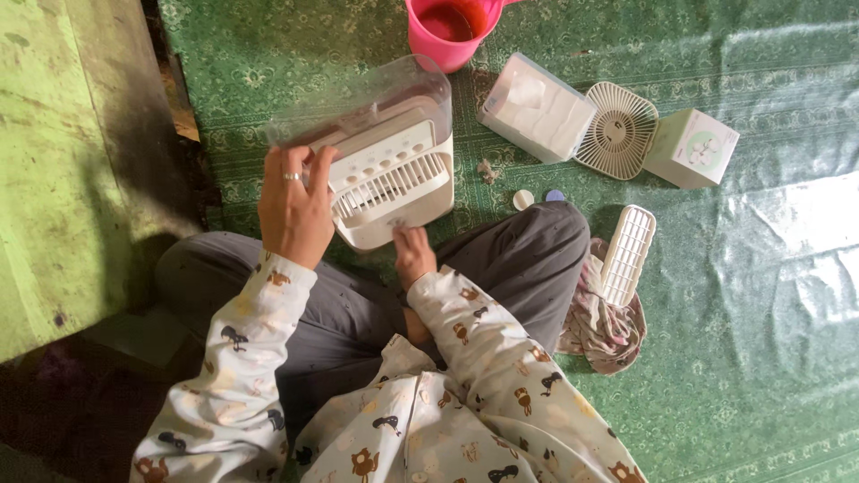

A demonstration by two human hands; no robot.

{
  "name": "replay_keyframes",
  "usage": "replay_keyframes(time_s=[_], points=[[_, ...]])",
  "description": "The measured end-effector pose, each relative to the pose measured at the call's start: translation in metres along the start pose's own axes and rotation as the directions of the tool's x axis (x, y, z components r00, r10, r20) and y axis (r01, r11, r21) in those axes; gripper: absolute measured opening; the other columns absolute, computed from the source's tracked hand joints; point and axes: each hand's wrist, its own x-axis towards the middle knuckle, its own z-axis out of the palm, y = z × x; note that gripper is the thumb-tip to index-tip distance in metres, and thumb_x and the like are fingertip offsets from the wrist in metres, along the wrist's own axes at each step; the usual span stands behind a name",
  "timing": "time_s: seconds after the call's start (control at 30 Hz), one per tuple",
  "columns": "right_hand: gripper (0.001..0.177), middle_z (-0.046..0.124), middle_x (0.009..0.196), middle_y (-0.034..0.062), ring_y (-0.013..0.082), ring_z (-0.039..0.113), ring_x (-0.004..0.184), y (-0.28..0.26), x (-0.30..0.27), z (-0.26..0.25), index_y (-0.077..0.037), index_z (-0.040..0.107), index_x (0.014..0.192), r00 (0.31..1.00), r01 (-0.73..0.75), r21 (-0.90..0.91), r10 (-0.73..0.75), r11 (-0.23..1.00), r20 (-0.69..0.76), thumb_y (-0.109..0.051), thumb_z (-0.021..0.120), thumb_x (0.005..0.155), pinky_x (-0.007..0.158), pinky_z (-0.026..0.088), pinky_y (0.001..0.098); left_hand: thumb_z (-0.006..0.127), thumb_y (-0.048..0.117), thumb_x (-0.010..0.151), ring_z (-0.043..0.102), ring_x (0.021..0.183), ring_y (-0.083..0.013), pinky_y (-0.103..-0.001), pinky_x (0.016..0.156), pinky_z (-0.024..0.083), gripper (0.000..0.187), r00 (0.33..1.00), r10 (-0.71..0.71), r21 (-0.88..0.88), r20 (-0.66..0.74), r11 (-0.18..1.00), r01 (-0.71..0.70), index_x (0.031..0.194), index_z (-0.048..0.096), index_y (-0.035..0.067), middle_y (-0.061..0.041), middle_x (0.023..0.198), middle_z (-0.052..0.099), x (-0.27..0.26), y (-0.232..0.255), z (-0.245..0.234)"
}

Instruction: The person assembles a small portable fan by hand. They place the fan blades into the housing, secure them with a central cap, and attach the front grille cover.

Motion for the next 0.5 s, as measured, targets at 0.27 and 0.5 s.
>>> replay_keyframes(time_s=[0.27, 0.5], points=[[0.021, 0.07, 0.101, 0.0155, 0.035, 0.062, 0.106, -0.012, 0.003, 0.051, -0.001, 0.078, 0.097, 0.966, -0.224, -0.039, 0.227, 0.974, 0.122, 0.004, 0.066, 0.079, 0.09, 0.056, 0.0425, 0.085, 0.001, 0.075, 0.057, 0.107, -0.0302, -0.042, 0.081, 0.056, 0.064, 0.997, -0.019, 0.024, 0.078, 1.0, 0.017, 0.133, 0.059, 0.01, -0.012, 0.12, 0.052, 0.009, -0.013, 0.008], [0.018, 0.078, 0.094, 0.0182, 0.0247, 0.073, 0.084, -0.026, 0.038, 0.076, -0.003, 0.082, 0.106, 0.771, -0.635, 0.333, 0.553, 0.697, 0.316, -0.006, 0.074, 0.09, 0.079, 0.057, 0.0327, 0.086, -0.001, 0.074, 0.058, 0.114, -0.0304, -0.042, 0.086, 0.056, 0.066, 0.996, -0.021, 0.019, 0.086, 1.0, 0.02, 0.132, 0.058, 0.012, -0.012, 0.125, 0.053, 0.009, -0.013, 0.0]])
